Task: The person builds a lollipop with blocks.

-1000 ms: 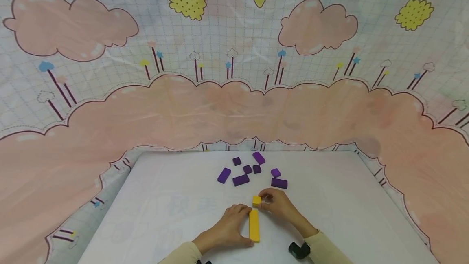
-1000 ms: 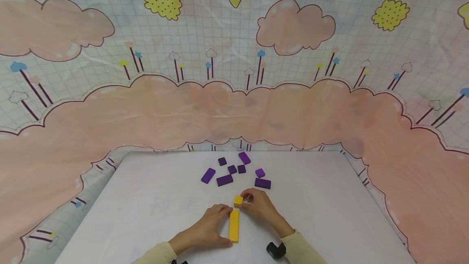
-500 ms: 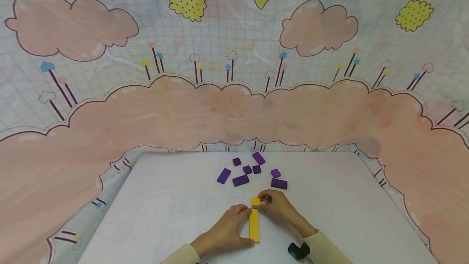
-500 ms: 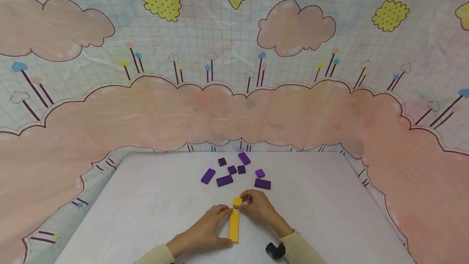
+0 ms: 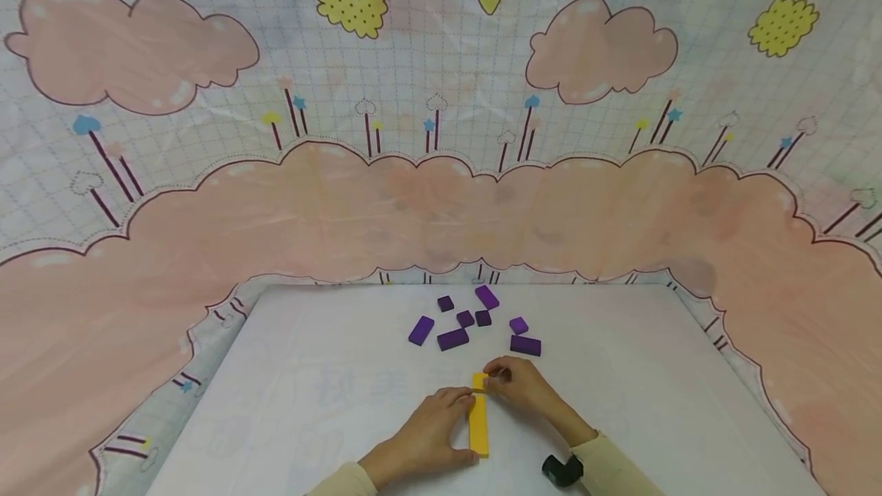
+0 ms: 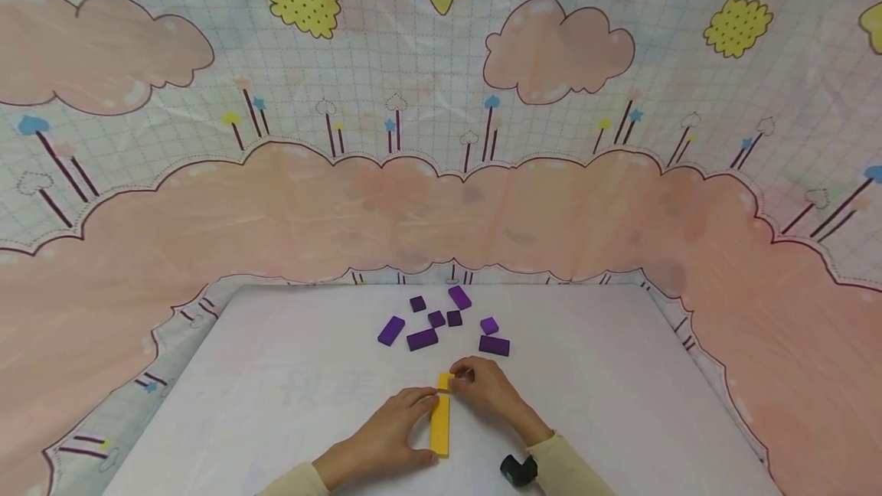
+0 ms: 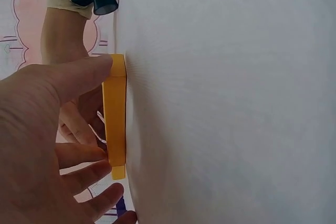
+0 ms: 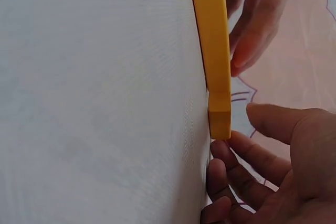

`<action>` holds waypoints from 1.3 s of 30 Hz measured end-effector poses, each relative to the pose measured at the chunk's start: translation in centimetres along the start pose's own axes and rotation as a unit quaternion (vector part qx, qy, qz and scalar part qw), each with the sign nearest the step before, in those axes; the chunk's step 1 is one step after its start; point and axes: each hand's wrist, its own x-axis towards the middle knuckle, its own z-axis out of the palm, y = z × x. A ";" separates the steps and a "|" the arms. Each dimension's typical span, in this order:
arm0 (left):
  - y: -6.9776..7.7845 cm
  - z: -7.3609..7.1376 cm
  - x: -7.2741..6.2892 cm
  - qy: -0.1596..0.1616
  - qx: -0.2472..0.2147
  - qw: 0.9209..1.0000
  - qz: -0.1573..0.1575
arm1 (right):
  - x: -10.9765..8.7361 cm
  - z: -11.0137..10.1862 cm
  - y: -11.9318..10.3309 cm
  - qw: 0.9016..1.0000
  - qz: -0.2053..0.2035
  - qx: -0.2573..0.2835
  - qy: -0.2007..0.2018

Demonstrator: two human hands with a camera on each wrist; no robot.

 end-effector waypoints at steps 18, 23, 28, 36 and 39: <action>-0.1 0.2 0.0 -0.004 0.016 1.000 0.006 | 0.2 0.1 0.6 0.999 -0.047 -0.001 -0.004; -0.1 0.2 0.0 -0.009 0.013 1.000 0.005 | 0.4 0.2 0.6 0.999 -0.045 -0.005 -0.005; -0.2 0.2 0.1 -0.013 0.008 1.000 0.002 | 0.5 0.2 0.4 0.999 -0.042 -0.011 -0.007; -0.2 -0.1 0.2 -0.017 0.011 1.000 -0.007 | 0.9 0.2 0.1 0.999 -0.046 -0.011 -0.016; -0.3 -0.2 0.2 -0.022 0.008 1.000 -0.011 | 1.1 0.2 0.1 0.999 -0.045 -0.013 -0.017</action>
